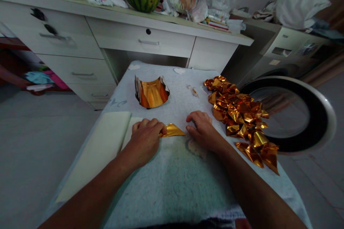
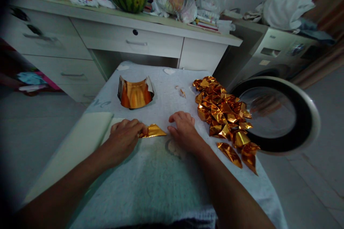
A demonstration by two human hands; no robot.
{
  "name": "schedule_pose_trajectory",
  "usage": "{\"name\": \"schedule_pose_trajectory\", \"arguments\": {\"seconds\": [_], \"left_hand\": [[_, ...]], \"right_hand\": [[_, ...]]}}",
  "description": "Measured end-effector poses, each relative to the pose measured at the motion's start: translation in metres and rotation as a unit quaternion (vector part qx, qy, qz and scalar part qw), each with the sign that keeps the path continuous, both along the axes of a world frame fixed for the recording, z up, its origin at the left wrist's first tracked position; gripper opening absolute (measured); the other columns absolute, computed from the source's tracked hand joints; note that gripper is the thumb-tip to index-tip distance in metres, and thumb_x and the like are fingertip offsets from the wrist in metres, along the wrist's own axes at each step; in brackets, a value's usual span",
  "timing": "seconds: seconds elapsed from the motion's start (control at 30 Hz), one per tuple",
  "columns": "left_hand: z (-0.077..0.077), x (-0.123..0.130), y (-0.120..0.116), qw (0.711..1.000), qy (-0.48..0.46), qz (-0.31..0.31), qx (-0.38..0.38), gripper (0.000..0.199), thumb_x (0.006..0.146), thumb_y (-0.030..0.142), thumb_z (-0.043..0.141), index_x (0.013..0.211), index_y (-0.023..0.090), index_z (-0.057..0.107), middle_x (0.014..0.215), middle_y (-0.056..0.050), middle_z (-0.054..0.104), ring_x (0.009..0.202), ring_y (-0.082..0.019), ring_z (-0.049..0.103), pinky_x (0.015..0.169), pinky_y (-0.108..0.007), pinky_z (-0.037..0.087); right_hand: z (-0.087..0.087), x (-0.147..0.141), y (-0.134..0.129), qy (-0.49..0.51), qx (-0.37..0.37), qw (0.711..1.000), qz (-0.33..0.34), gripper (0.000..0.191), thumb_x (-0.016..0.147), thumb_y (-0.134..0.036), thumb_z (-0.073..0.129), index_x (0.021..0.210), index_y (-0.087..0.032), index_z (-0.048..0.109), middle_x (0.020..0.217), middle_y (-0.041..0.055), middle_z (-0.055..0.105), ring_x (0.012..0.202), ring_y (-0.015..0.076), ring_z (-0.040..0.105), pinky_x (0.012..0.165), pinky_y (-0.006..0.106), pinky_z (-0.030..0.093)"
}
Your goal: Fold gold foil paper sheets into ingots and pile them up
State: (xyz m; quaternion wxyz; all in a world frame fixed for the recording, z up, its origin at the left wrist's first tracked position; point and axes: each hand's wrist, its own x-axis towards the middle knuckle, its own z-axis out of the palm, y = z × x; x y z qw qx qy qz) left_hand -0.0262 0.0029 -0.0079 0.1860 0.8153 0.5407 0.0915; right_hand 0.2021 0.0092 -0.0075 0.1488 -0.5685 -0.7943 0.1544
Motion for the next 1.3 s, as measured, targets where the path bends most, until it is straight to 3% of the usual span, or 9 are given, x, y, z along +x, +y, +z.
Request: {"name": "schedule_pose_trajectory", "arguments": {"seconds": [0.13,0.3,0.53,0.8,1.07,1.3], "left_hand": [[-0.001,0.000,-0.001,1.000,-0.003,-0.012,0.025,0.018,0.084,0.021,0.045,0.091,0.025,0.061,0.094,-0.003,0.061,0.092,-0.025,0.049,0.084,-0.042,0.032],[-0.005,-0.002,0.000,0.998,0.000,-0.027,0.050,0.021,0.082,0.040,0.057,0.094,0.022,0.059,0.097,-0.006,0.059,0.094,-0.027,0.049,0.083,-0.042,0.035],[-0.006,0.000,0.003,0.997,-0.026,-0.047,0.047,0.019,0.087,0.029,0.053,0.104,0.024,0.061,0.098,-0.005,0.059,0.093,-0.024,0.054,0.082,-0.038,0.040],[-0.003,0.000,0.002,0.995,-0.079,-0.002,0.057,0.026,0.095,0.034,0.044,0.112,0.024,0.061,0.096,-0.005,0.061,0.089,-0.021,0.059,0.079,-0.033,0.045],[0.002,-0.001,0.000,0.987,-0.149,0.006,0.056,0.026,0.088,0.023,0.050,0.111,0.020,0.061,0.101,-0.006,0.062,0.095,-0.021,0.060,0.084,-0.034,0.046],[0.005,0.002,0.000,0.982,-0.182,0.016,0.043,0.026,0.087,0.021,0.047,0.107,0.018,0.063,0.099,-0.005,0.062,0.092,-0.021,0.060,0.082,-0.035,0.047]], "right_hand": [[0.004,-0.008,-0.004,0.043,0.010,0.996,0.083,0.025,0.085,-0.026,0.061,0.108,-0.020,0.056,0.107,0.0056,0.059,0.100,0.0218,0.048,0.087,0.035,0.034],[-0.002,-0.018,-0.006,0.033,0.019,0.994,0.098,0.017,0.086,-0.017,0.058,0.102,-0.020,0.058,0.102,0.0041,0.062,0.095,0.0199,0.049,0.083,0.033,0.033],[-0.004,-0.020,-0.005,0.050,0.019,0.994,0.093,0.008,0.089,-0.016,0.054,0.095,-0.019,0.060,0.095,0.0036,0.063,0.091,0.0183,0.052,0.082,0.032,0.034],[-0.001,-0.020,-0.005,0.117,0.045,0.989,0.084,0.010,0.091,-0.018,0.051,0.096,-0.018,0.060,0.093,0.0041,0.062,0.090,0.0176,0.054,0.084,0.031,0.039],[0.000,-0.021,-0.008,0.157,0.053,0.984,0.069,0.011,0.091,-0.018,0.049,0.096,-0.019,0.059,0.092,0.0040,0.061,0.085,0.0158,0.056,0.079,0.028,0.043],[-0.001,-0.029,-0.010,0.122,0.072,0.989,0.037,0.014,0.094,-0.020,0.045,0.094,-0.018,0.059,0.087,0.0043,0.063,0.078,0.0152,0.057,0.074,0.026,0.043]]}}
